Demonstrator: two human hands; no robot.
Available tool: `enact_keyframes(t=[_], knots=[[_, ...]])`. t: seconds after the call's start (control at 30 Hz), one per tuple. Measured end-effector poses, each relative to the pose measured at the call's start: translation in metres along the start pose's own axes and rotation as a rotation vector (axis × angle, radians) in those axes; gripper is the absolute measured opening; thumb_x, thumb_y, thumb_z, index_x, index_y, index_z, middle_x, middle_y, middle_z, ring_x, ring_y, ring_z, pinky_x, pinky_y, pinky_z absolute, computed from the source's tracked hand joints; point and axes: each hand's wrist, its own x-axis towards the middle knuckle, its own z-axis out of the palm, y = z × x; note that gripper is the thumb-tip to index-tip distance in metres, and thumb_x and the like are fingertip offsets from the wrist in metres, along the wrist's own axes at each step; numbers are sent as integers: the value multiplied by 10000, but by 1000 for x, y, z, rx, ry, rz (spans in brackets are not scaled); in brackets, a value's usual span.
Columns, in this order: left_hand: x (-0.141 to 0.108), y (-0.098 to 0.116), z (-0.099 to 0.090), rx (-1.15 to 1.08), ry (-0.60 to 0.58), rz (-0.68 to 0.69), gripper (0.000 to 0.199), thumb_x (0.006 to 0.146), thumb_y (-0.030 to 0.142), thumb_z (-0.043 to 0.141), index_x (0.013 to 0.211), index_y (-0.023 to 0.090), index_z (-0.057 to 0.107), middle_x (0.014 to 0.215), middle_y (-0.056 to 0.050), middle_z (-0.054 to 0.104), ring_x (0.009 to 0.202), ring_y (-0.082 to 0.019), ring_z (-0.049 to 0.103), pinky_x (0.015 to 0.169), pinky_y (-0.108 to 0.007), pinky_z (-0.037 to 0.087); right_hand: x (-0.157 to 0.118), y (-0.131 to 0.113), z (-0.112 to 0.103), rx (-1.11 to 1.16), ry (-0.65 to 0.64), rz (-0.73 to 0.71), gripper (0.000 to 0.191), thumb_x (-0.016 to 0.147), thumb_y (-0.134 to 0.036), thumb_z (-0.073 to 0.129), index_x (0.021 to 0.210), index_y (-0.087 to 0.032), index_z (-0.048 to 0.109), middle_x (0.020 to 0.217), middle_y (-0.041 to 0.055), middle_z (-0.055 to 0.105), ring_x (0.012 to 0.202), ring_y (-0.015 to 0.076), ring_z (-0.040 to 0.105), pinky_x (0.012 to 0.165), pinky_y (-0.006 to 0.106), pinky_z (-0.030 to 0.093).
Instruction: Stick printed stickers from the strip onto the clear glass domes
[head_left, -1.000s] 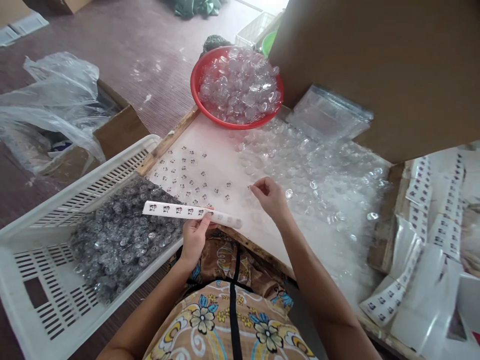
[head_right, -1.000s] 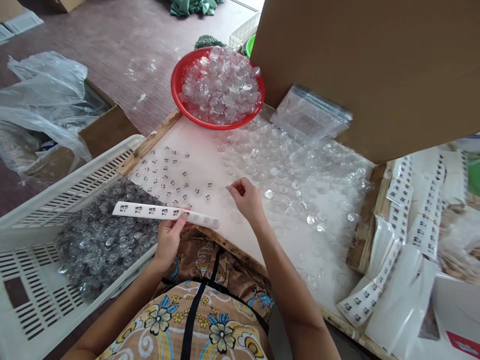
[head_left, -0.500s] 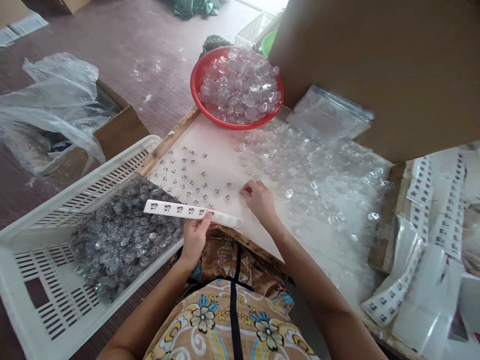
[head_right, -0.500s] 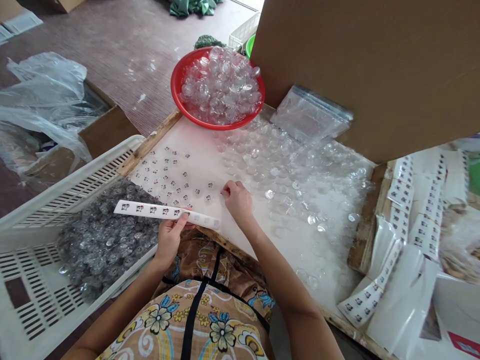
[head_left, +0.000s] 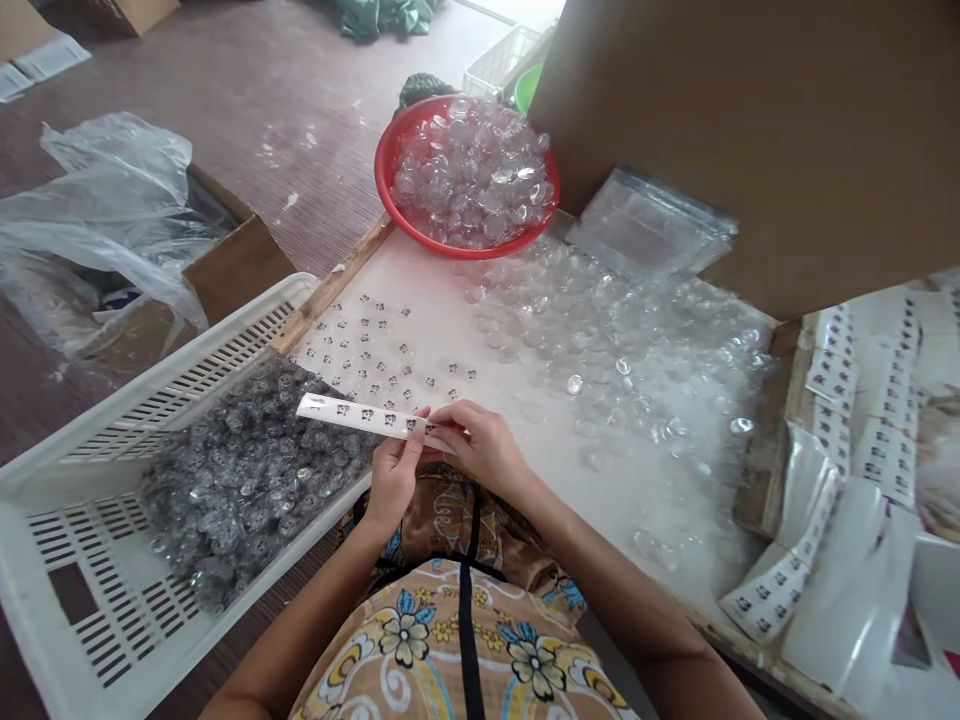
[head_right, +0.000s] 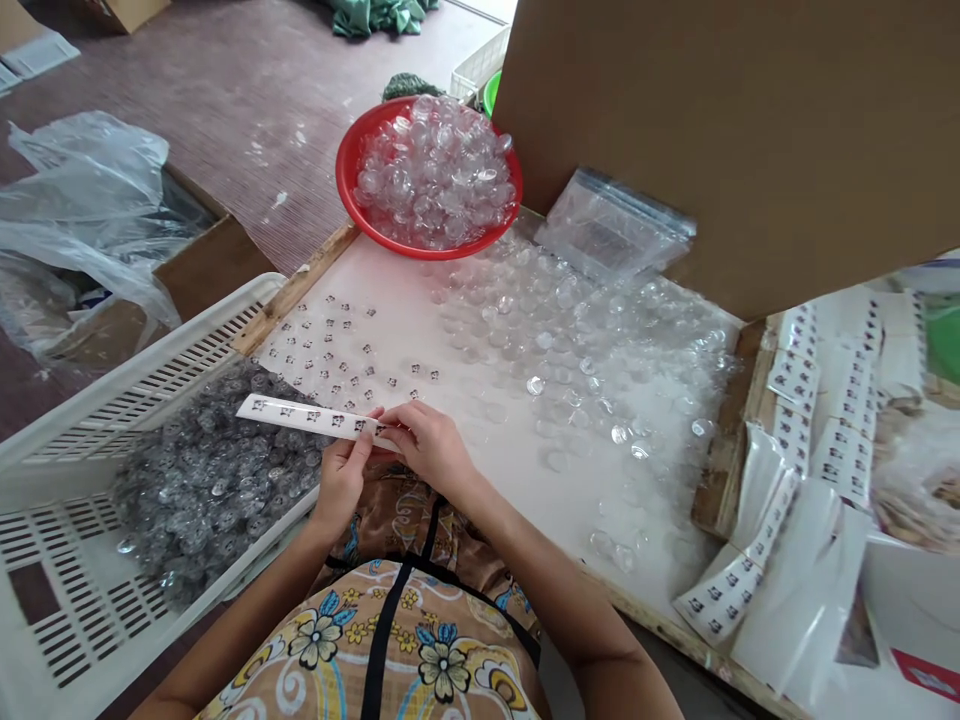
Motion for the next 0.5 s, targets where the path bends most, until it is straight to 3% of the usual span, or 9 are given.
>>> enact_keyframes(t=[0.17,0.3,0.4,0.5], knots=[[-1,-3,0,-66,-18,-49,513,899,517,600,1225,133,696,1041,-110,769,865,-258,745,712,-336,627,-5,-1,-6,-20,146,-79,130,923,-231,564,841,-223,663,979,75,675,933,188,629,800,319,510],[1,-6,0,-96,13,-66,546,877,542,615,1185,102,712,1024,-126,771,853,-259,742,675,-323,626,-4,24,-43,54,315,237,139,856,-339,622,807,-210,632,801,42,644,728,165,594,647,286,482],[4,-8,0,-84,24,-61,552,860,554,631,1146,93,729,1031,-137,768,818,-249,741,651,-313,625,-5,47,-63,-14,261,457,164,804,-364,631,784,-201,629,675,5,606,583,135,511,566,270,406],[5,-10,-1,-65,10,-60,540,863,549,628,1130,93,738,1029,-142,767,799,-243,741,646,-312,624,-7,59,-66,-77,186,514,154,774,-354,624,756,-201,634,674,6,620,581,136,504,579,275,390]])
